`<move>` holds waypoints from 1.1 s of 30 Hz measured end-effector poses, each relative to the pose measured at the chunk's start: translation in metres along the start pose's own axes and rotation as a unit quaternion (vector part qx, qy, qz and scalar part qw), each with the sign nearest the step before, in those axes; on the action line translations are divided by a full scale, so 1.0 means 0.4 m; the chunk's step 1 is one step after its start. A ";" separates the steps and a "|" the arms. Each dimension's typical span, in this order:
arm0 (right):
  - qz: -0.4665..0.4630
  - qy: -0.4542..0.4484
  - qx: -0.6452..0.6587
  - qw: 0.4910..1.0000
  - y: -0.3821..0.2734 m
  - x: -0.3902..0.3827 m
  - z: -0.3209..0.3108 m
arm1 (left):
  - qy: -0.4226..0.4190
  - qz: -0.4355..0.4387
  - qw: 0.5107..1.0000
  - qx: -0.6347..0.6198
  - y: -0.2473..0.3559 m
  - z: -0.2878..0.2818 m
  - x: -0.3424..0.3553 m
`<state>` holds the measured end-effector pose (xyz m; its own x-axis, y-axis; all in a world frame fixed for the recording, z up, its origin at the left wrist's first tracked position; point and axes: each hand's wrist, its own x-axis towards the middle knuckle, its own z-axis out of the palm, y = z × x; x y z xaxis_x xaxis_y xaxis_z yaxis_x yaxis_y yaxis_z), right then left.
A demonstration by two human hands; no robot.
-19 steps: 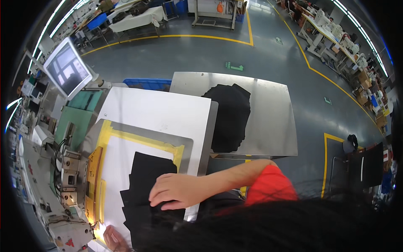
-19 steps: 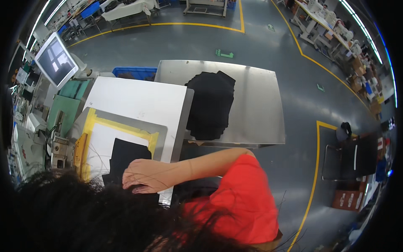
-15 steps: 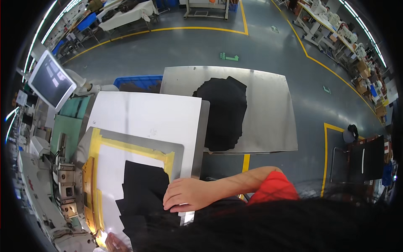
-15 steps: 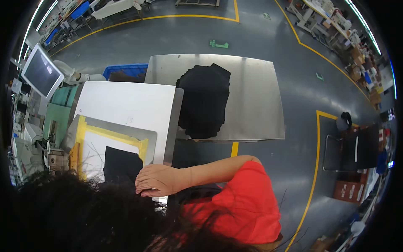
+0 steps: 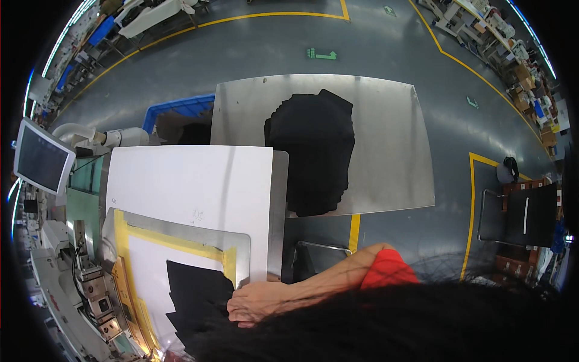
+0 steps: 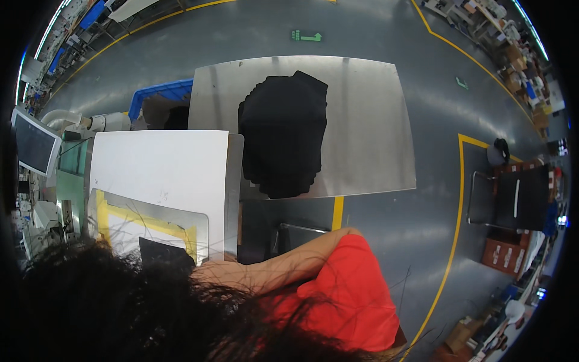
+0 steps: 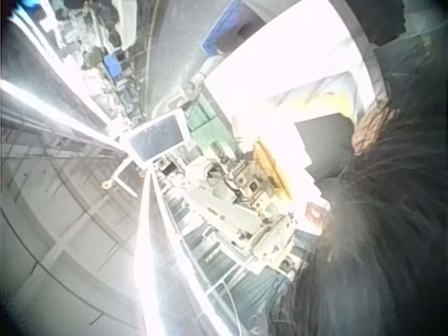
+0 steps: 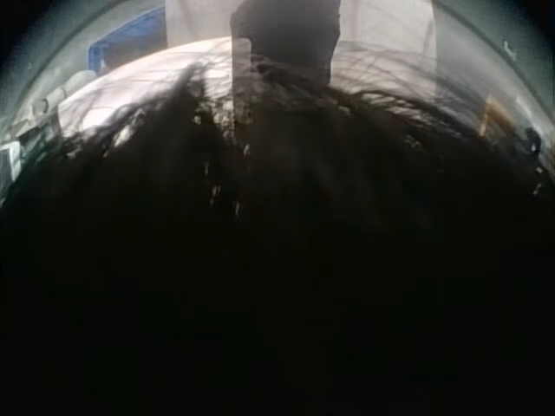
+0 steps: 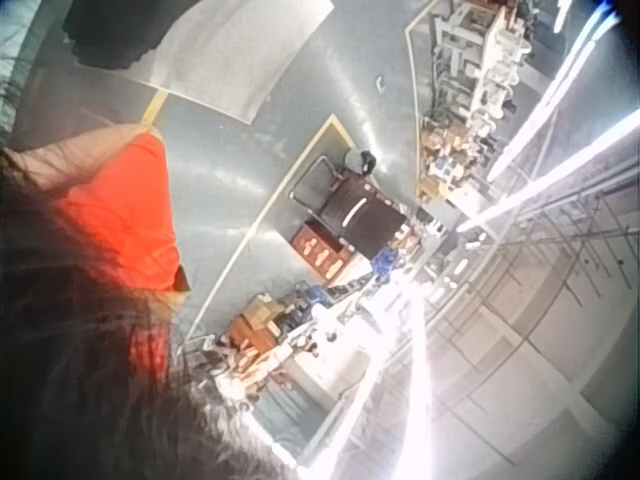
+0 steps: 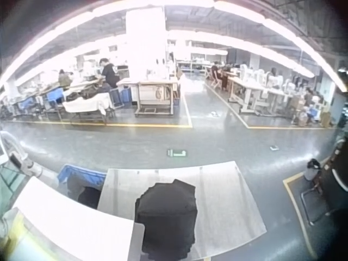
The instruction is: Operating an industrial sewing machine to stitch black material components together.
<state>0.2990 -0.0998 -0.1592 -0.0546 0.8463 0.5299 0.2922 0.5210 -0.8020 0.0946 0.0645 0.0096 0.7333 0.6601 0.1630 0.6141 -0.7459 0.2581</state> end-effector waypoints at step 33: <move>0.501 0.530 -0.319 0.605 0.278 -0.277 -0.783 | 0.039 0.026 0.998 -0.042 0.003 -0.036 -0.084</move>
<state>0.6364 -0.1704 -0.2206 0.9997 -0.0204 0.0158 -0.0006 -0.6301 -0.7765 0.0666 0.0429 0.0180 0.7360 0.6287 0.2510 0.5475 -0.7709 0.3254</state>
